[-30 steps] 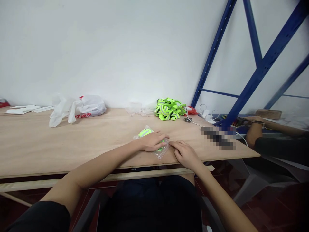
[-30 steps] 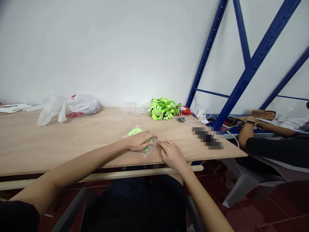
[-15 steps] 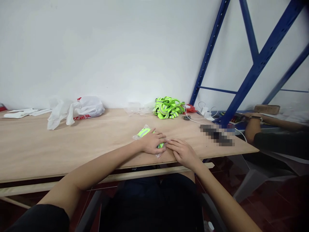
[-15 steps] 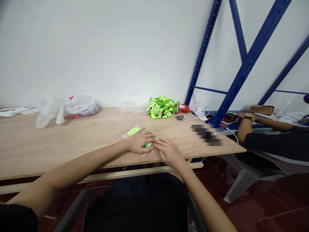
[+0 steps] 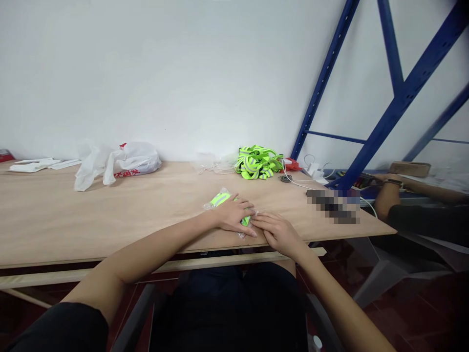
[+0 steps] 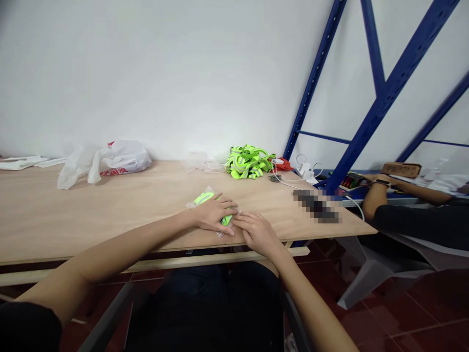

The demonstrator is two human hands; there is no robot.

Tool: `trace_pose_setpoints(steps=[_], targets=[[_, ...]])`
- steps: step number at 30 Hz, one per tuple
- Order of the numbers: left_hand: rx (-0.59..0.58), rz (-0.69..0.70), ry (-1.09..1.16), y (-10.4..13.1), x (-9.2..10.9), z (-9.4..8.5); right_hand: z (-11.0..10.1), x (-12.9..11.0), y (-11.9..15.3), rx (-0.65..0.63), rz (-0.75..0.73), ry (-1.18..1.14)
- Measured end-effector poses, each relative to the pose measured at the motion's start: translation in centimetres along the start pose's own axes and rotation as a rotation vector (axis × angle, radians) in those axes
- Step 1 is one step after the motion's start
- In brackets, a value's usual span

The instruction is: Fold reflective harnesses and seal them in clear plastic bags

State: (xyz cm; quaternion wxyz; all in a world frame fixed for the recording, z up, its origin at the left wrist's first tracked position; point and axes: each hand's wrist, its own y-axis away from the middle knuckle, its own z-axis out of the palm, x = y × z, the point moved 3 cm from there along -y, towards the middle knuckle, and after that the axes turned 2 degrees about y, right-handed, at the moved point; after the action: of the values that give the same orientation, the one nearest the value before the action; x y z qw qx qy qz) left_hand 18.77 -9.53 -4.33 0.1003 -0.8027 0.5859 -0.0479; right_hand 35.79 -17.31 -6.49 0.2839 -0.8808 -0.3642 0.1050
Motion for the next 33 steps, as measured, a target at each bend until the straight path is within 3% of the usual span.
trace_pose_setpoints(steps=[33], targets=[[0.039,-0.009,-0.045,-0.4,-0.4,0.9,0.1,0.0,-0.3,0.017,0.006,-0.003]])
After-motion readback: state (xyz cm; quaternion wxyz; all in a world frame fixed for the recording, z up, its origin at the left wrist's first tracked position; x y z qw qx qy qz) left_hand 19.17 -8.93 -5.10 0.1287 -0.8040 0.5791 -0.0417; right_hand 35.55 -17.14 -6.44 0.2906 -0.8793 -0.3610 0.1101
